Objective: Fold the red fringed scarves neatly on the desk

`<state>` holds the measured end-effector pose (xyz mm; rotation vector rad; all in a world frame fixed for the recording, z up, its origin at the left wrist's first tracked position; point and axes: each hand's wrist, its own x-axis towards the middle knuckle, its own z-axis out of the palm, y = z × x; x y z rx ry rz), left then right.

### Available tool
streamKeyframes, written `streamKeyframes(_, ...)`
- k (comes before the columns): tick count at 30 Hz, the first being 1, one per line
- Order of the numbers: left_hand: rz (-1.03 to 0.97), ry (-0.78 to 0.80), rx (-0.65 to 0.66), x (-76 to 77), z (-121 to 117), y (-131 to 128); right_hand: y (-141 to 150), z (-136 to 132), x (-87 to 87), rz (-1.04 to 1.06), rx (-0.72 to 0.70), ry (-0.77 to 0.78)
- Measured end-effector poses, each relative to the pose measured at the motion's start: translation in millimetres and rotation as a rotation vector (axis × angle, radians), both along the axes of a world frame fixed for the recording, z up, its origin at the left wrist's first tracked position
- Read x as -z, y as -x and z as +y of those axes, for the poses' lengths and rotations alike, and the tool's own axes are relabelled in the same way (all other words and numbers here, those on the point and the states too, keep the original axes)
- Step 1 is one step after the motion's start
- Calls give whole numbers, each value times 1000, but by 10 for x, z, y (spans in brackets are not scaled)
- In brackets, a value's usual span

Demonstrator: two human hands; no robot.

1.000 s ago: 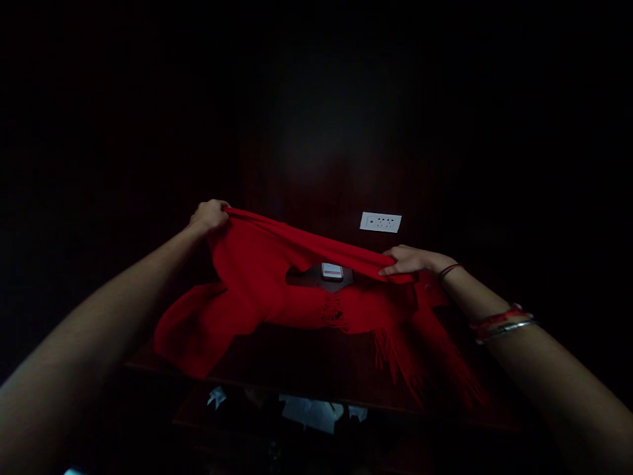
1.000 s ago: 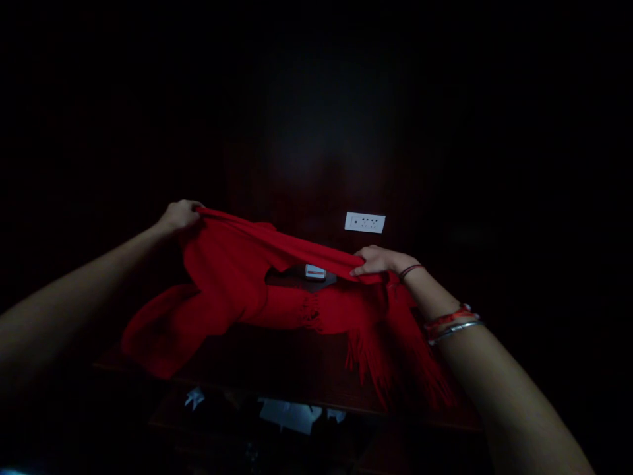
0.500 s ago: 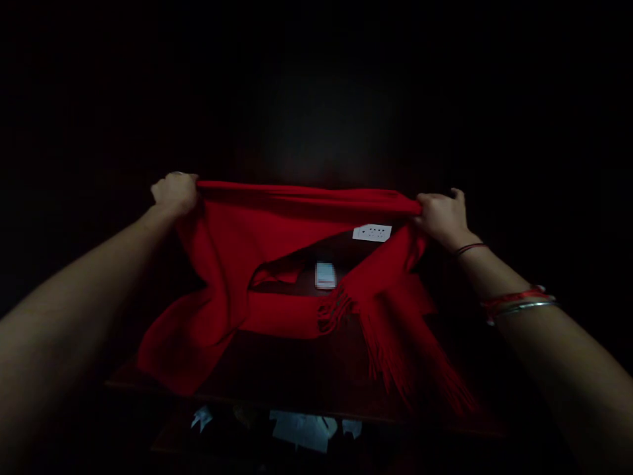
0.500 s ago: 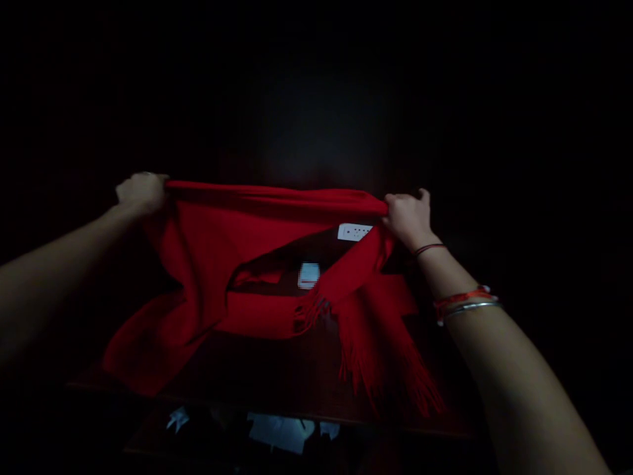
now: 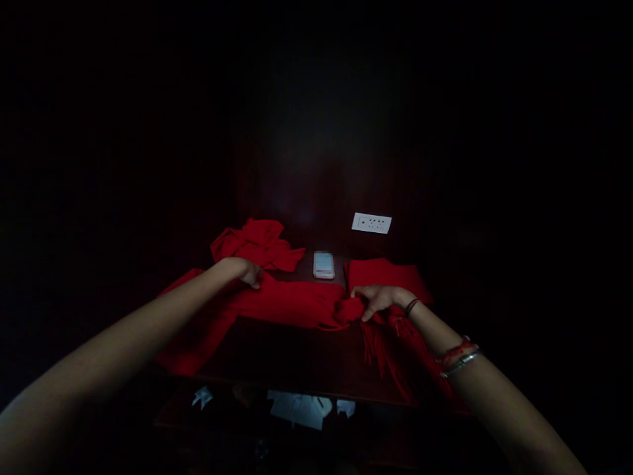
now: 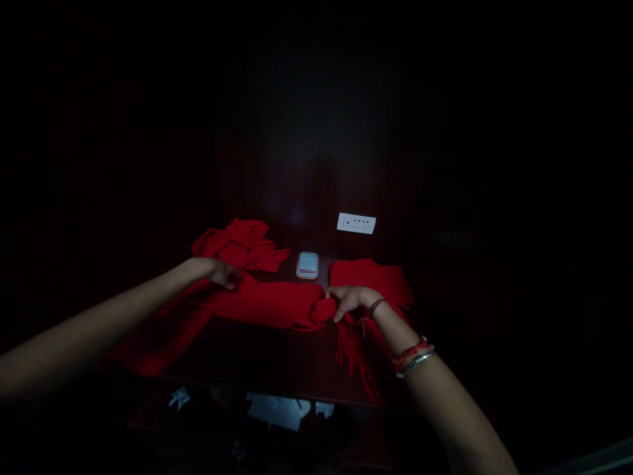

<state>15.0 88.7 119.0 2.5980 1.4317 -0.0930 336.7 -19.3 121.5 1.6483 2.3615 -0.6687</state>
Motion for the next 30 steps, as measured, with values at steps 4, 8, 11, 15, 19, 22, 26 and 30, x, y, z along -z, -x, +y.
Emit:
streamKeyframes(4, 71, -18, 70, 170, -47, -405, 299, 80, -82, 62, -49, 20)
streamKeyframes(8, 84, -50, 229, 418, -38, -536, 650, 210, 169, 90, 1, -297)
streamKeyframes(11, 4, -113, 302, 540, 34, -492, 825, 328, 473, 124, 73, -293)
streamKeyframes(15, -108, -220, 323, 612, 76, -495, 866, 452, 684, 168, 161, -274)
streamKeyframes(19, -263, -126, 353, 661, 18, -670, 756, 481, 614, 299, 189, -207)
streamKeyframes(22, -465, 41, 368, 558, -24, -784, 589, 431, 443, 430, 218, -205)
streamKeyframes(26, -693, 234, 435, 166, -74, -768, 372, 304, 164, 769, 247, -13)
streamKeyframes(30, -693, 313, 519, -185, -118, -714, 393, 198, 19, 841, 167, 54)
